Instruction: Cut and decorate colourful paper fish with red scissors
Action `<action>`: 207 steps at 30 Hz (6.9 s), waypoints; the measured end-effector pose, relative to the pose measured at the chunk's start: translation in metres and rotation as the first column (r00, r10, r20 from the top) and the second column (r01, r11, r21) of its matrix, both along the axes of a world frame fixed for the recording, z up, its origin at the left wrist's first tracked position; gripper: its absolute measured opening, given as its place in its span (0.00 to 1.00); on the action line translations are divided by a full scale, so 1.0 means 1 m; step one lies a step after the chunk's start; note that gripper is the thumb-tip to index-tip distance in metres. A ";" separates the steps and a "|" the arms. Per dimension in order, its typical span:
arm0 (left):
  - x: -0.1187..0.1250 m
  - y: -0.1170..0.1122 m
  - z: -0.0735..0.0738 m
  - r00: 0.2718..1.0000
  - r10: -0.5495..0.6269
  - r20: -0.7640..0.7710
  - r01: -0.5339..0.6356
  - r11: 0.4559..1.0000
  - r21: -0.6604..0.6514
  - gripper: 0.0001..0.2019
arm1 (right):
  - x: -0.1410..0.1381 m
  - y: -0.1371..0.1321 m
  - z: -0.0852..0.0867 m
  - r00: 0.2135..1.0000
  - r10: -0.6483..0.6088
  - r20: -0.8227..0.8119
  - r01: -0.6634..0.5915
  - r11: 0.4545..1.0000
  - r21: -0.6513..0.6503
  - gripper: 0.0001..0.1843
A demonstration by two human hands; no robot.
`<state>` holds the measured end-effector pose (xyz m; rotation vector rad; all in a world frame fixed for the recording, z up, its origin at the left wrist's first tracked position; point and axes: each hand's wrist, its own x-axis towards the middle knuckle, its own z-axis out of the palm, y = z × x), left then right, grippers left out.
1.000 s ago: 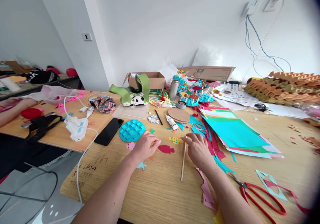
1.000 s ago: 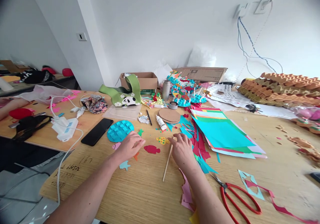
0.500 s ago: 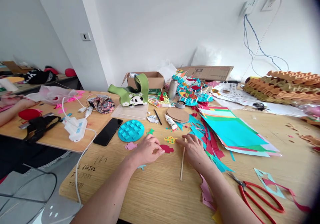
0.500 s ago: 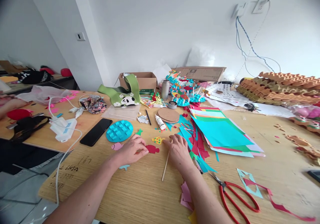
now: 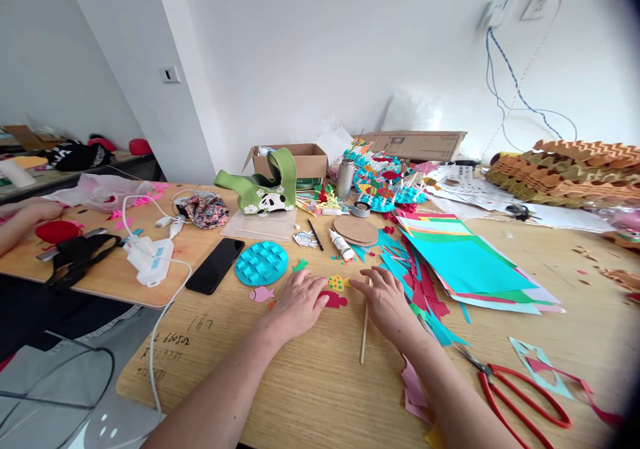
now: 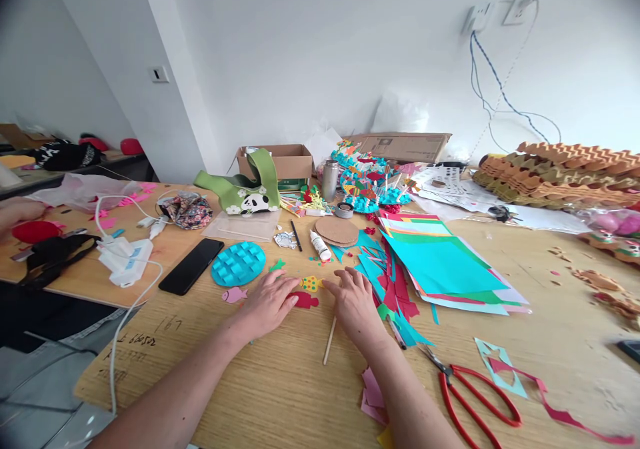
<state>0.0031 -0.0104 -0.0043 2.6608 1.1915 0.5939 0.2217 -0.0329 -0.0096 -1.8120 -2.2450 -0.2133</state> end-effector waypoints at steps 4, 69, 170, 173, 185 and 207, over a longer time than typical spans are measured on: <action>0.002 -0.002 0.000 0.999 0.027 -0.038 -0.026 1.000 0.010 0.19 | 0.000 0.000 0.000 1.000 0.016 -0.014 -0.016 1.000 -0.003 0.27; 0.005 -0.001 -0.002 0.996 0.041 -0.081 -0.036 0.998 0.059 0.16 | 0.000 0.005 -0.014 0.991 0.016 -0.136 -0.019 1.000 -0.022 0.27; 0.001 0.002 0.001 0.999 0.001 0.052 -0.004 0.998 0.055 0.13 | 0.000 0.003 -0.006 0.991 0.033 -0.127 -0.036 0.999 -0.026 0.25; -0.001 0.006 0.001 0.993 0.045 0.111 -0.054 0.995 0.083 0.13 | -0.002 0.002 -0.010 0.993 0.054 -0.105 -0.057 0.998 -0.020 0.26; -0.015 0.023 -0.005 0.934 0.263 0.240 -0.303 0.942 0.147 0.09 | -0.009 -0.001 0.001 0.953 0.260 -0.156 -0.260 0.965 0.024 0.31; -0.022 0.028 -0.003 0.911 0.291 0.293 -0.348 0.923 0.165 0.09 | -0.005 -0.002 0.006 0.916 0.346 -0.204 -0.372 0.922 -0.103 0.29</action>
